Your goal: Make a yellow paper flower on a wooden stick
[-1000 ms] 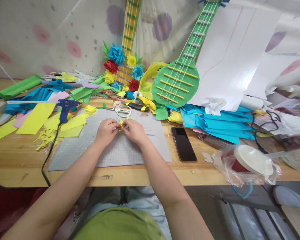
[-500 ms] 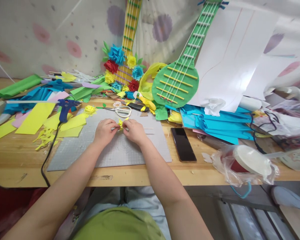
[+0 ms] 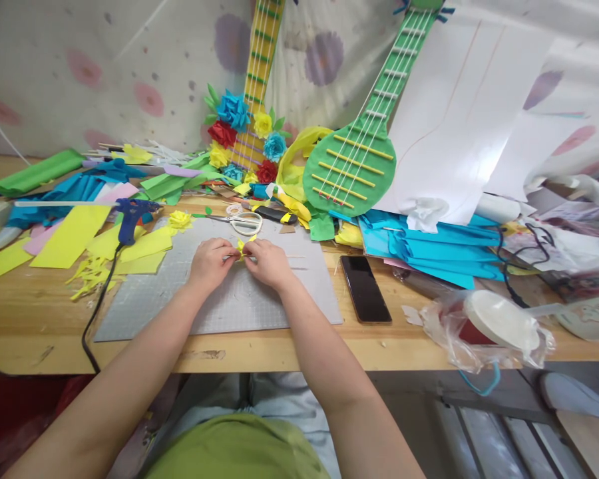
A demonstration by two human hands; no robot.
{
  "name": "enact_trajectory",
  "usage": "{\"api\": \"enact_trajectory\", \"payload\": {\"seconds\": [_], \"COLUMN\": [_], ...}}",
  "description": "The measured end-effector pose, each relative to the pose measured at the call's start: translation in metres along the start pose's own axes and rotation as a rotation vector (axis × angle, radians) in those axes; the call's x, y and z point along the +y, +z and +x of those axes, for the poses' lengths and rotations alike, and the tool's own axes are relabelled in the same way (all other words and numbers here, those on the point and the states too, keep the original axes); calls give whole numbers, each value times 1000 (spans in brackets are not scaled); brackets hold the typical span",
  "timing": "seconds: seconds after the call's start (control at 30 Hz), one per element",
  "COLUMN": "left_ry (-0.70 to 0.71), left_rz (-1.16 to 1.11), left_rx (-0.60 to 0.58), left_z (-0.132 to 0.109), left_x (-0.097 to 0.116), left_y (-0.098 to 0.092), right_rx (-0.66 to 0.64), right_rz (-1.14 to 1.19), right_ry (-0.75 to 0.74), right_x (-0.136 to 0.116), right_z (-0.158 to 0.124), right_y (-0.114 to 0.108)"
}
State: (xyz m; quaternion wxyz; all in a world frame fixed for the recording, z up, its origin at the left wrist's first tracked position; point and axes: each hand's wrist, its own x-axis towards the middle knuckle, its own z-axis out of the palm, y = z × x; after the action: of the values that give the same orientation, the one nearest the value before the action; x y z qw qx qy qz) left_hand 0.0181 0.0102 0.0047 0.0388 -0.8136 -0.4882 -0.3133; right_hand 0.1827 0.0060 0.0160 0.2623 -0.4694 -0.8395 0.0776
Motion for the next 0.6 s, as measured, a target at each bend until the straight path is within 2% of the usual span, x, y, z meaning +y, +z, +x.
{"api": "enact_trajectory", "payload": {"seconds": [0.3,0.6], "left_ry": [13,10], "left_rz": [17,4], "left_rx": [-24,10], "left_z": [1,0], "left_x": [0,3], "left_y": [-1,-1], "right_rx": [-20,-18], "right_rz": [-19,18], "right_ry": [37,70], "right_x": [3,4], "right_z": [2,3], "right_y": [3,6]}}
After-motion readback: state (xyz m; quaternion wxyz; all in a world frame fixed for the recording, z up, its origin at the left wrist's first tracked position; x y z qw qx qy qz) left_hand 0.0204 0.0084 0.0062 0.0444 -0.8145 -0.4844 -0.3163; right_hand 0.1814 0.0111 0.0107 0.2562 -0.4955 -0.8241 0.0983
